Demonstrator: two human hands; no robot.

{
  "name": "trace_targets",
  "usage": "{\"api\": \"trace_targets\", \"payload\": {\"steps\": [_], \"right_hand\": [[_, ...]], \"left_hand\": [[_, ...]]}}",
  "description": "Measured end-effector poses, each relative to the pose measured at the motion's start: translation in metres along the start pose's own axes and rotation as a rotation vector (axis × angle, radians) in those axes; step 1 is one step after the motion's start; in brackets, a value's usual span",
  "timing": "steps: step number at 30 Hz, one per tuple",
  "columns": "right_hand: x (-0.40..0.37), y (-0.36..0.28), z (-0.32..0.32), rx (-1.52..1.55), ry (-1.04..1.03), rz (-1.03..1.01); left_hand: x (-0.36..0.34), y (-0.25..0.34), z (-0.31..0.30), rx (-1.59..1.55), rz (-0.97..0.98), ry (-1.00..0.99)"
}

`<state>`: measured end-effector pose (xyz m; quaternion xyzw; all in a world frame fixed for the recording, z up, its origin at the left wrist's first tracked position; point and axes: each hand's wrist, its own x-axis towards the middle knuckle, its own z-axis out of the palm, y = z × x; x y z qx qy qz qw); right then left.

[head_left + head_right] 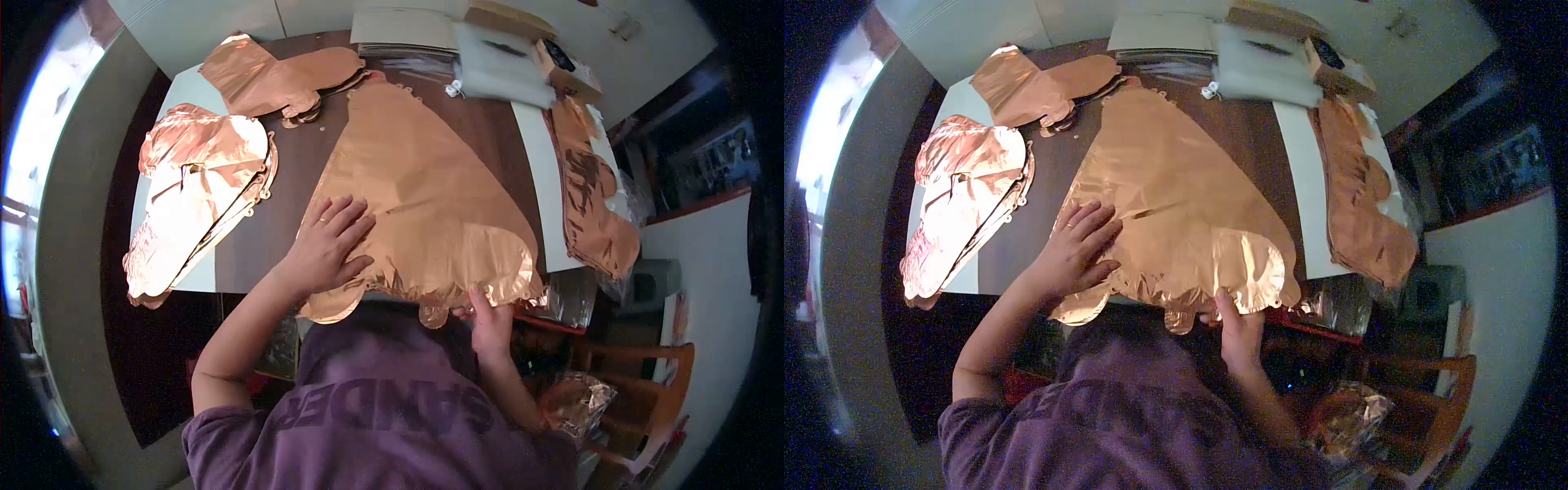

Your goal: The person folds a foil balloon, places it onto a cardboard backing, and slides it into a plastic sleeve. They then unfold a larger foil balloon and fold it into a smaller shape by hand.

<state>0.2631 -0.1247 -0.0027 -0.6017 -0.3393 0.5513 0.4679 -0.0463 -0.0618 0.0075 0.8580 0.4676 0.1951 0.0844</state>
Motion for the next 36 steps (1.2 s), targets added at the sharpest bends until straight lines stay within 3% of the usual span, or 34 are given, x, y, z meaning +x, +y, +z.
{"api": "trace_targets", "payload": {"steps": [5, 9, 15, 21, 27, 30, 36], "right_hand": [[0.011, -0.02, 0.002, -0.046, 0.042, -0.094], [0.018, -0.012, -0.006, -0.046, 0.054, -0.134], [0.02, -0.031, -0.005, 0.002, 0.083, -0.064], [0.026, -0.026, -0.014, -0.214, 0.06, -0.075], [0.034, -0.017, -0.014, -0.252, 0.074, -0.366], [0.031, -0.026, -0.013, -0.411, 0.12, -0.353], [0.029, -0.029, -0.012, -0.242, 0.137, -0.175]], "left_hand": [[0.008, 0.009, -0.001, 0.014, -0.034, 0.015], [0.033, 0.021, -0.015, 0.03, 0.04, 0.166], [0.085, 0.026, 0.004, -0.204, 0.278, 0.118], [0.096, 0.018, 0.034, -0.289, 0.321, 0.047], [0.097, 0.02, 0.035, -0.234, 0.316, 0.085], [0.095, 0.022, 0.033, -0.158, 0.257, 0.022], [0.095, 0.021, 0.033, -0.154, 0.244, 0.012]]}}
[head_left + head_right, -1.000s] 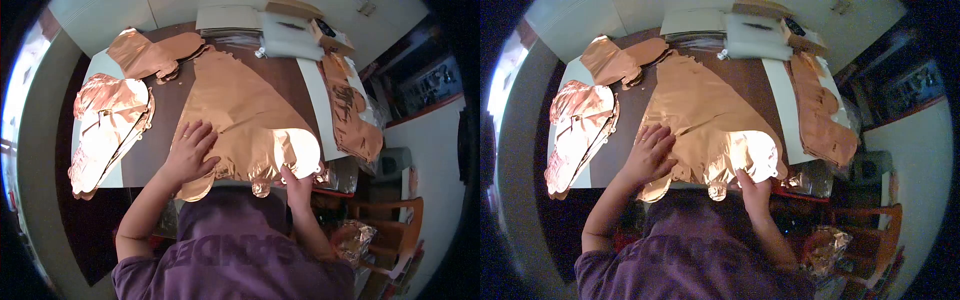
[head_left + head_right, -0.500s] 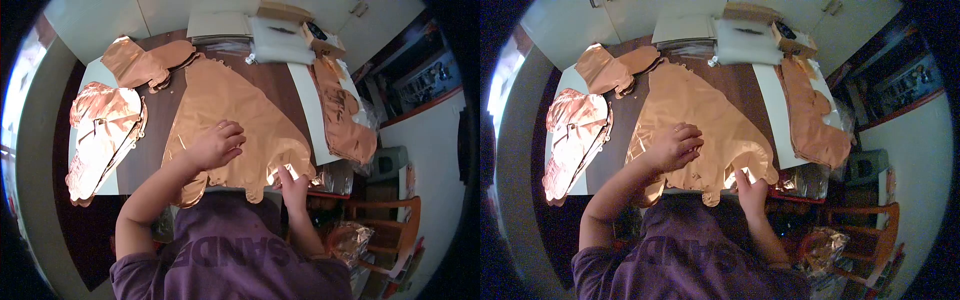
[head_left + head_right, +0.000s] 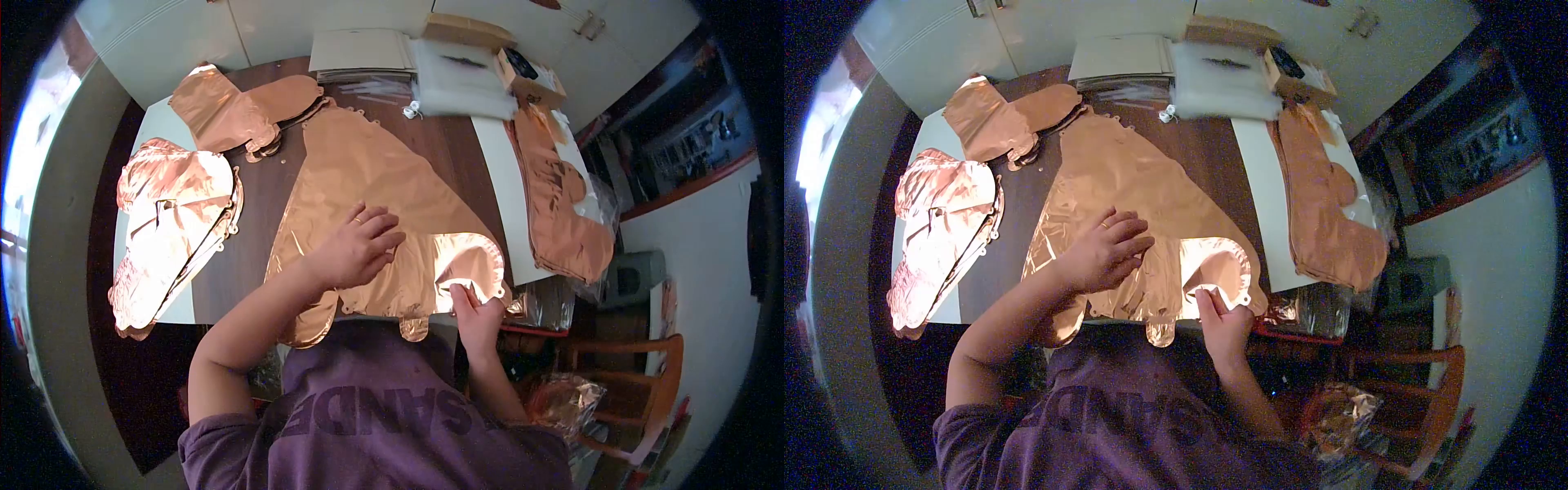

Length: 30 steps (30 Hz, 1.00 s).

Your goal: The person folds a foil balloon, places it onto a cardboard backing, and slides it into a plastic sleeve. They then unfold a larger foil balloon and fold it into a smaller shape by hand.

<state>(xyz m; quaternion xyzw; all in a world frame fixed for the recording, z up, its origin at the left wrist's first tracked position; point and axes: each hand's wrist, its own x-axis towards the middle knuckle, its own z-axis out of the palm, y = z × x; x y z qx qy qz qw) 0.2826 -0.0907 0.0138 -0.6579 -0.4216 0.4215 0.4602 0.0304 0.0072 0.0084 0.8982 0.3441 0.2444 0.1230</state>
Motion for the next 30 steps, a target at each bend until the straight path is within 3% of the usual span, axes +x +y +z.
{"api": "trace_targets", "payload": {"steps": [3, 6, 9, 18, 21, 24, 25, 27, 30], "right_hand": [[0.0, -0.007, -0.001, -0.139, 0.046, -0.132], [0.001, -0.003, -0.004, -0.189, 0.036, -0.089], [0.004, 0.01, -0.004, -0.114, 0.057, -0.197], [0.004, 0.015, -0.004, -0.07, 0.031, -0.157], [-0.001, 0.008, 0.007, 0.173, 0.063, -0.184], [-0.013, -0.02, 0.004, -0.267, -0.014, -0.297], [-0.011, -0.009, 0.009, -0.416, 0.055, -0.531], [-0.015, -0.023, 0.015, -0.696, -0.062, -0.948], [-0.02, -0.016, 0.038, -0.578, -0.274, -1.204]], "left_hand": [[0.0, 0.002, 0.0, 0.015, 0.009, 0.035], [0.001, 0.002, 0.001, 0.021, 0.004, 0.027], [0.001, 0.003, 0.002, 0.064, 0.004, 0.037], [0.004, 0.007, -0.001, 0.118, 0.028, 0.044], [0.003, 0.002, 0.004, 0.076, 0.043, 0.067], [0.003, 0.003, 0.003, 0.071, 0.04, 0.061], [0.002, 0.003, 0.004, 0.087, 0.03, 0.042], [0.001, 0.001, 0.006, 0.116, 0.01, 0.0], [-0.001, -0.011, 0.012, 0.15, 0.048, -0.035]]}}
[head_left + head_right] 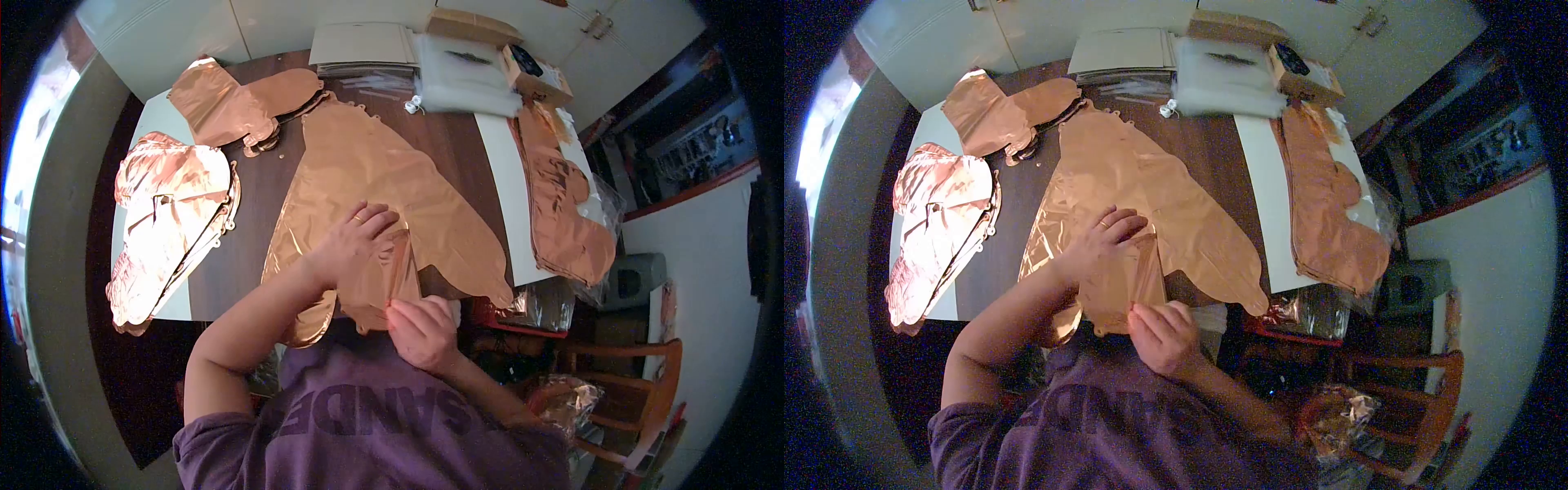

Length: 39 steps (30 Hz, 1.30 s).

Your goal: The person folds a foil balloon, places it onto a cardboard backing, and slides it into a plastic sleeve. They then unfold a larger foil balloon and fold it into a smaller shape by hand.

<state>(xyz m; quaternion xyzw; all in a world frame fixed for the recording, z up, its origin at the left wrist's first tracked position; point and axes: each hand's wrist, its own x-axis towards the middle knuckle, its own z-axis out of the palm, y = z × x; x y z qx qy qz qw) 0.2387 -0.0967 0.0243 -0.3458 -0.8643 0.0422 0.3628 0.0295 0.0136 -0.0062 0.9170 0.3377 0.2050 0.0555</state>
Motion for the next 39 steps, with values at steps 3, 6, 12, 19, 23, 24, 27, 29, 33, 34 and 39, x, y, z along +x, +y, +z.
{"api": "trace_targets", "payload": {"steps": [3, 6, 12, 19, 23, 24, 27, 29, 33, 34, 39], "right_hand": [[-0.003, 0.01, 0.001, 0.151, -0.141, -0.05], [0.007, 0.034, -0.025, 0.415, -0.181, 0.015], [0.013, 0.092, -0.007, -0.138, -0.148, 0.087], [0.022, 0.074, -0.003, -0.232, -0.347, 0.085], [0.022, 0.073, -0.004, -0.251, -0.377, 0.077], [0.023, 0.072, -0.004, -0.25, -0.385, 0.08], [0.024, 0.07, -0.003, -0.26, -0.415, 0.096], [0.023, 0.069, -0.003, -0.268, -0.434, 0.105], [0.024, 0.071, -0.003, -0.29, -0.449, 0.096], [0.024, 0.072, -0.003, -0.298, -0.45, 0.09], [0.027, 0.07, -0.004, -0.327, -0.502, 0.088]], "left_hand": [[0.0, 0.003, -0.014, -0.019, 0.015, -0.077], [-0.002, 0.002, -0.009, 0.007, 0.012, -0.071], [-0.001, 0.004, -0.01, 0.027, 0.001, -0.075], [-0.003, -0.002, -0.004, -0.017, 0.013, -0.033], [-0.001, 0.001, -0.008, -0.004, 0.001, -0.055], [-0.001, 0.001, -0.009, 0.014, 0.003, -0.065], [-0.001, 0.002, -0.008, -0.018, 0.006, -0.022], [0.001, -0.005, -0.008, -0.147, 0.001, -0.012], [0.008, 0.0, -0.036, -0.726, -0.269, 0.142], [0.013, 0.005, -0.045, -0.609, -0.221, 0.13], [0.008, 0.03, -0.021, -0.125, 0.048, -0.045]]}}
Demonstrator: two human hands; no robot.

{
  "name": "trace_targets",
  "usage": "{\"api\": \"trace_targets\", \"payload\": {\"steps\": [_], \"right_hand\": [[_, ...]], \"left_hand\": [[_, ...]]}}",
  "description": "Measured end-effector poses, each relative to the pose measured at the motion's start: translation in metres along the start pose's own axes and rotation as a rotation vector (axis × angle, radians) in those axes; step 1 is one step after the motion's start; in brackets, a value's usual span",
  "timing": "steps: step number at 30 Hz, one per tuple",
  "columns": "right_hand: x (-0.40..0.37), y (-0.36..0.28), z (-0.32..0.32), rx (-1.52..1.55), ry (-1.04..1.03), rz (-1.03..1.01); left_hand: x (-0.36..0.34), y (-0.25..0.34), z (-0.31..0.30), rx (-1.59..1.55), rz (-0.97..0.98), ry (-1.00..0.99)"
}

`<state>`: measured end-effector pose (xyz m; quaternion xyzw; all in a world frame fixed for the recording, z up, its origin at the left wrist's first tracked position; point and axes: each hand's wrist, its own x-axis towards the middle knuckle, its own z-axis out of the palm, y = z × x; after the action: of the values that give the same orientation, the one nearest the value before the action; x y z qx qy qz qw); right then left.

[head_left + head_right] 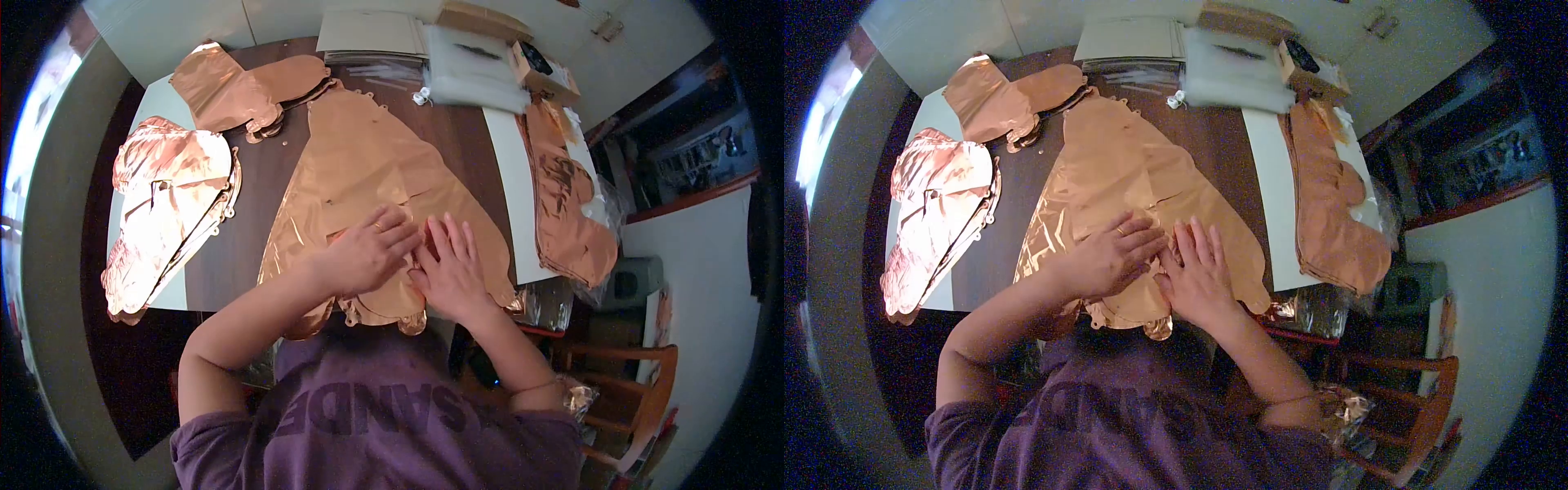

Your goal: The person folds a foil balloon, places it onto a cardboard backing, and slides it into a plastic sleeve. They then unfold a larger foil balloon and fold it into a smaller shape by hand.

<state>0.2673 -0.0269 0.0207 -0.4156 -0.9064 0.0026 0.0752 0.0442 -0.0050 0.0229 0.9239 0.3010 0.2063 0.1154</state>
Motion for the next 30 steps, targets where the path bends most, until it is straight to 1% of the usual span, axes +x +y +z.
{"api": "trace_targets", "payload": {"steps": [2, 4, 5, 7, 10, 11, 14, 17, 20, 23, 26, 29, 30], "right_hand": [[-0.002, 0.002, -0.001, 0.006, 0.021, -0.015], [-0.008, 0.003, -0.001, 0.027, 0.031, -0.027], [-0.013, 0.003, -0.002, 0.039, 0.012, -0.062], [-0.025, 0.001, -0.003, 0.065, -0.015, -0.138], [-0.048, 0.001, -0.005, 0.202, -0.094, -0.239], [-0.051, -0.001, -0.008, 0.161, -0.058, -0.258], [-0.056, 0.0, 0.013, 0.033, 0.237, -0.32], [-0.05, -0.002, 0.014, 0.119, 0.37, -0.347], [-0.051, -0.001, 0.009, 0.125, 0.34, -0.375], [-0.046, 0.0, -0.003, 0.133, 0.258, -0.401], [-0.038, 0.004, -0.012, 0.12, 0.169, -0.454], [-0.027, 0.006, -0.041, 0.311, -0.054, -0.411], [-0.023, 0.009, -0.051, 0.439, -0.126, -0.308]], "left_hand": [[-0.003, -0.007, 0.006, 0.043, -0.041, -0.013], [-0.006, -0.009, 0.009, 0.036, -0.03, -0.061], [-0.007, -0.009, 0.009, 0.038, -0.029, -0.082], [-0.008, -0.006, 0.006, 0.048, -0.031, -0.052], [-0.009, -0.003, 0.007, 0.062, -0.037, -0.036], [-0.008, -0.003, 0.008, 0.065, -0.038, -0.034], [-0.009, -0.003, 0.009, 0.027, -0.048, -0.034], [-0.01, -0.001, 0.007, 0.051, -0.05, -0.026], [-0.01, -0.002, 0.008, 0.051, -0.041, -0.014], [-0.01, -0.002, 0.008, -0.064, -0.078, -0.042], [-0.011, -0.012, 0.011, -0.182, -0.04, -0.032], [-0.012, -0.02, 0.01, -0.346, -0.041, 0.145], [-0.014, -0.022, 0.006, -0.279, -0.067, 0.16]]}}
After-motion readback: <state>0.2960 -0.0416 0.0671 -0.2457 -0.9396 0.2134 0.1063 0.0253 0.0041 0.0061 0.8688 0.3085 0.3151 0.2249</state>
